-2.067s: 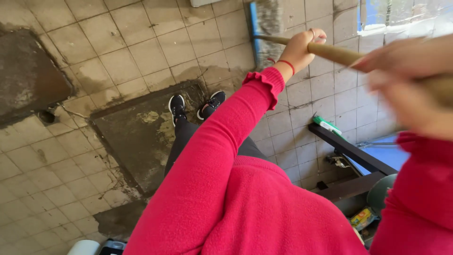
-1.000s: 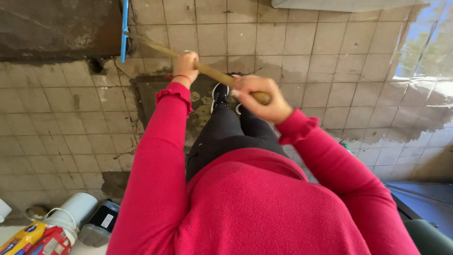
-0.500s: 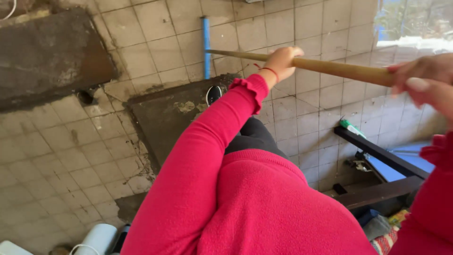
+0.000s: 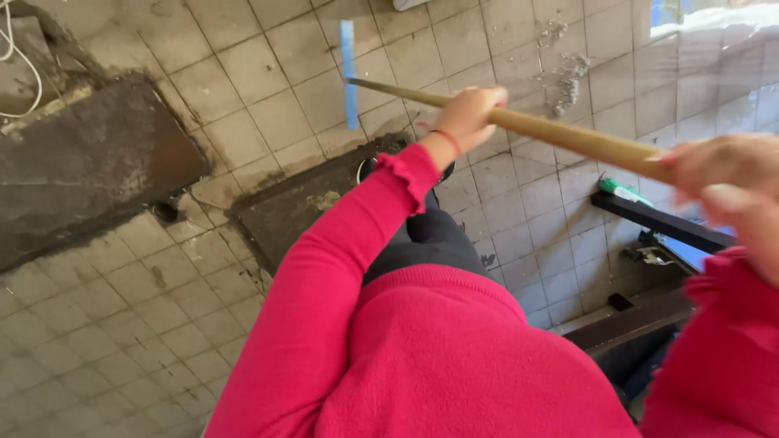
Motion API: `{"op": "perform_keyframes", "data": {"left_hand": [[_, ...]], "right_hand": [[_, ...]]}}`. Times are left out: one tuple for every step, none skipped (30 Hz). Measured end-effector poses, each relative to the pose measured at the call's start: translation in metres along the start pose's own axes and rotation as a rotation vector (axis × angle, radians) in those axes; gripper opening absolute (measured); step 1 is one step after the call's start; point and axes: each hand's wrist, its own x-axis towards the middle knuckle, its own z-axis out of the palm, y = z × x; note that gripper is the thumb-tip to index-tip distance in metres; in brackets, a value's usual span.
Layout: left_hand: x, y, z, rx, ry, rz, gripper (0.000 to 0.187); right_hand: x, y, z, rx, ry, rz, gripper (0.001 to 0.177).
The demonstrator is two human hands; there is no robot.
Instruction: The person sweeps a tiled floor with a long-handled squeegee, moving water and debris toward a drain and then out through an open garage door. The person navigates around a litter box, buckets, and a washing machine while sweeping.
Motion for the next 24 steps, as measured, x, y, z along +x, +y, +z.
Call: {"op": "perform_keyframes", "data": {"left_hand": [[-0.01, -0.023, -0.003, 0.162, 0.045, 0.004, 0.012], [-0.02, -0.046, -0.006, 0.324, 0.09, 0.009, 0.014], [-0.024, -0.062, -0.021, 0.325, 0.077, 0.007, 0.014], [-0.028, -0.077, -0.036, 0.478, 0.041, -0.06, 0.014], [-0.028, -0.093, -0.053, 0.637, 0.009, -0.12, 0.016], [-0.032, -0.109, -0.064, 0.643, 0.002, -0.115, 0.016], [-0.033, -0.124, -0.074, 0.696, -0.026, -0.237, 0.018], [-0.034, -0.14, -0.083, 0.747, -0.054, -0.36, 0.024], [-0.041, -0.166, -0.077, 0.746, -0.059, -0.359, 0.024], [-0.048, -0.193, -0.071, 0.713, 0.001, -0.33, 0.023], [-0.055, -0.22, -0.066, 0.682, 0.061, -0.301, 0.03], [-0.059, -0.23, -0.053, 0.683, 0.055, -0.3, 0.03], [-0.057, -0.241, -0.042, 0.679, 0.052, -0.207, 0.035], [-0.054, -0.252, -0.033, 0.673, 0.047, -0.114, 0.04], [-0.043, -0.221, -0.022, 0.67, 0.034, -0.113, 0.04], [-0.033, -0.19, -0.011, 0.688, -0.165, -0.169, 0.029], [-0.02, -0.16, -0.004, 0.707, -0.356, -0.223, 0.02], [-0.028, -0.168, 0.034, 0.709, -0.36, -0.22, 0.02], [-0.025, -0.178, 0.071, 0.691, -0.397, -0.196, 0.02], [-0.023, -0.187, 0.108, 0.673, -0.434, -0.172, 0.02], [-0.02, -0.144, 0.107, 0.676, -0.439, -0.166, 0.02], [-0.017, -0.1, 0.107, 0.606, -0.468, -0.098, 0.014], [-0.019, -0.057, 0.107, 0.533, -0.504, -0.031, 0.01], [-0.023, -0.047, 0.125, 0.532, -0.515, -0.028, 0.01]], "right_hand": [[0.023, -0.046, 0.03, -0.012, 0.064, -0.004, 0.024], [0.043, -0.099, 0.057, -0.025, 0.128, -0.008, 0.022], [0.052, -0.085, 0.077, -0.016, 0.133, -0.001, 0.022], [0.061, -0.072, 0.096, 0.046, 0.181, -0.046, 0.02], [0.07, -0.059, 0.115, 0.105, 0.232, -0.1, 0.02], [0.081, -0.042, 0.135, 0.11, 0.241, -0.101, 0.02], [0.093, -0.025, 0.153, 0.17, 0.247, -0.136, 0.016], [0.105, -0.008, 0.17, 0.23, 0.252, -0.171, 0.013], [0.113, 0.001, 0.184, 0.232, 0.255, -0.166, 0.013], [0.121, 0.011, 0.199, 0.283, 0.275, -0.182, 0.018], [0.13, 0.02, 0.213, 0.336, 0.295, -0.198, 0.023], [0.12, 0.019, 0.208, 0.34, 0.299, -0.196, 0.023], [0.114, 0.018, 0.202, 0.307, 0.307, -0.179, 0.022], [0.108, 0.017, 0.196, 0.274, 0.315, -0.162, 0.021], [0.091, 0.016, 0.183, 0.279, 0.322, -0.152, 0.021], [0.074, 0.015, 0.17, 0.264, 0.358, -0.106, 0.012], [0.06, 0.015, 0.157, 0.245, 0.39, -0.069, 0.009], [0.042, 0.01, 0.15, 0.247, 0.395, -0.068, 0.009], [0.026, 0.007, 0.14, 0.18, 0.442, -0.043, 0.017], [0.01, 0.004, 0.13, 0.113, 0.49, -0.018, 0.032], [-0.006, -0.011, 0.12, 0.114, 0.497, -0.017, 0.032], [-0.021, -0.025, 0.11, 0.135, 0.504, 0.098, 0.028], [-0.038, -0.041, 0.102, 0.159, 0.507, 0.219, 0.025], [-0.048, -0.051, 0.096, 0.164, 0.515, 0.227, 0.025]]}}
